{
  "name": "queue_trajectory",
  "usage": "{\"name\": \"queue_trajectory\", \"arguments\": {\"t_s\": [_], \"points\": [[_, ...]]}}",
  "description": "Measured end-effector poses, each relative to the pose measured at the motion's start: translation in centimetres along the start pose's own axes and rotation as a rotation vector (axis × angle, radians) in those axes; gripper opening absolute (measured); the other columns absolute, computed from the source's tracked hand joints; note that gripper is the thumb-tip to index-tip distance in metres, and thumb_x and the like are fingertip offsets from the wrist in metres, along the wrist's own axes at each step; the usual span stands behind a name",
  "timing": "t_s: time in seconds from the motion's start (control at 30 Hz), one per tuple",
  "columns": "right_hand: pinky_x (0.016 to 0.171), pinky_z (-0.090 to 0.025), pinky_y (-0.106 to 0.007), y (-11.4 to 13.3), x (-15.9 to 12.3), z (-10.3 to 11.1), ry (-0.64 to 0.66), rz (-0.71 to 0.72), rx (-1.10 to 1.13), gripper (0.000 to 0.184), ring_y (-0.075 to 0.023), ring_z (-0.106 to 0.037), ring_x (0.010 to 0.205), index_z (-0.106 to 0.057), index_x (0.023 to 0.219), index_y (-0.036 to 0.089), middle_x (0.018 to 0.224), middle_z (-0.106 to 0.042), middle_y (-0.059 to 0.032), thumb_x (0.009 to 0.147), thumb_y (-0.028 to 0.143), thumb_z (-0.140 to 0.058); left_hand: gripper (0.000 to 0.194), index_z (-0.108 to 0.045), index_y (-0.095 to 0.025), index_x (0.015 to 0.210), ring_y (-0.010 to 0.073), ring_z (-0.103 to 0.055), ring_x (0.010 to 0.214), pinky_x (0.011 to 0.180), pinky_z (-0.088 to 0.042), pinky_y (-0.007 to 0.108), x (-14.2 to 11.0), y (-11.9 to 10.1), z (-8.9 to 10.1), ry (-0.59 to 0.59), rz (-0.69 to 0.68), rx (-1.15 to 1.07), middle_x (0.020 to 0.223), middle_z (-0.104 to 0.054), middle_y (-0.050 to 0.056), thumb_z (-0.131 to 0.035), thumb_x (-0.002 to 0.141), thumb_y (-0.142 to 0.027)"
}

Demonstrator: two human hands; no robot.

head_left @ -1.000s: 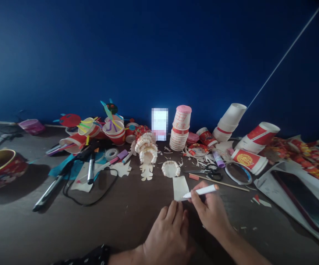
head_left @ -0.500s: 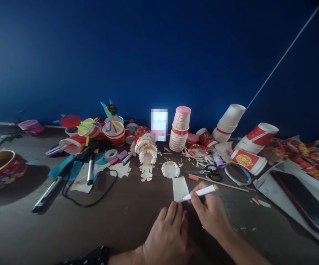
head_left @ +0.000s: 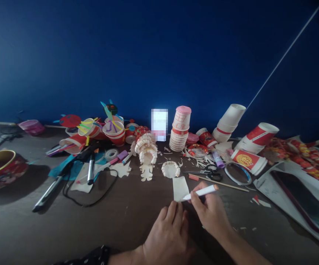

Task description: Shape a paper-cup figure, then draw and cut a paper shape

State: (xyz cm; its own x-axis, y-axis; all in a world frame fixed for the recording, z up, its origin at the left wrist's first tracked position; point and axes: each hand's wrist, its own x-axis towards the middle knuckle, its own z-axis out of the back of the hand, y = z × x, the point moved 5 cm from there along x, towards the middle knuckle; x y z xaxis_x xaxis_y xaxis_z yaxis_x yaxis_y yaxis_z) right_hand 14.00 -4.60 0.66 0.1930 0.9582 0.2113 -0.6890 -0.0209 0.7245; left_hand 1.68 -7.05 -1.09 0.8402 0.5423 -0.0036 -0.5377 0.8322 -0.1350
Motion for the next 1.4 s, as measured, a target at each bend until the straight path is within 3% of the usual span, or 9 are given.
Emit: {"name": "queue_trajectory", "arguments": {"t_s": [0.2,0.4,0.57,1.4], "points": [[0.05,-0.043,-0.023,-0.3,-0.1,-0.1,0.016,-0.041,0.062,0.018,-0.0153,-0.057,0.051,-0.047,0.067,0.02,0.055,-0.059,-0.0011,0.078,0.034,-0.043,0.059,-0.04,-0.005,0.122,0.0335,-0.031,0.118,0.088,-0.032,0.046,0.0,0.0,0.2,0.009,0.014,-0.006,0.125,-0.04,0.022,-0.033,0.081,-0.047],[0.05,-0.047,-0.025,-1.5,-0.2,-0.5,0.002,-0.179,0.289,0.021,-0.0176,-0.06,0.053,-0.047,0.07,0.02,0.058,-0.062,-0.0036,0.079,0.039,-0.044,0.061,-0.037,-0.004,0.123,0.0329,-0.029,0.118,0.088,-0.031,0.046,-0.1,-0.1,-0.2,-0.007,-0.001,0.004,0.125,-0.04,0.023,-0.033,0.081,-0.048],[0.051,-0.048,-0.026,-1.5,-0.2,-0.5,-0.002,-0.172,0.309,0.022,-0.0185,-0.06,0.054,-0.048,0.07,0.02,0.059,-0.063,-0.0045,0.078,0.04,-0.044,0.062,-0.037,-0.004,0.123,0.0335,-0.03,0.118,0.088,-0.032,0.046,-0.1,0.0,-0.3,-0.026,0.0,0.001,0.125,-0.04,0.022,-0.033,0.081,-0.049],[0.051,-0.043,-0.024,-0.2,-0.1,-0.1,0.039,-0.053,0.06,0.019,-0.0164,-0.059,0.053,-0.047,0.067,0.021,0.055,-0.061,-0.0015,0.079,0.034,-0.042,0.059,-0.038,-0.003,0.122,0.0334,-0.03,0.118,0.089,-0.031,0.046,-0.1,-0.1,0.1,-0.003,0.0,-0.003,0.126,-0.039,0.023,-0.03,0.083,-0.046]]}}
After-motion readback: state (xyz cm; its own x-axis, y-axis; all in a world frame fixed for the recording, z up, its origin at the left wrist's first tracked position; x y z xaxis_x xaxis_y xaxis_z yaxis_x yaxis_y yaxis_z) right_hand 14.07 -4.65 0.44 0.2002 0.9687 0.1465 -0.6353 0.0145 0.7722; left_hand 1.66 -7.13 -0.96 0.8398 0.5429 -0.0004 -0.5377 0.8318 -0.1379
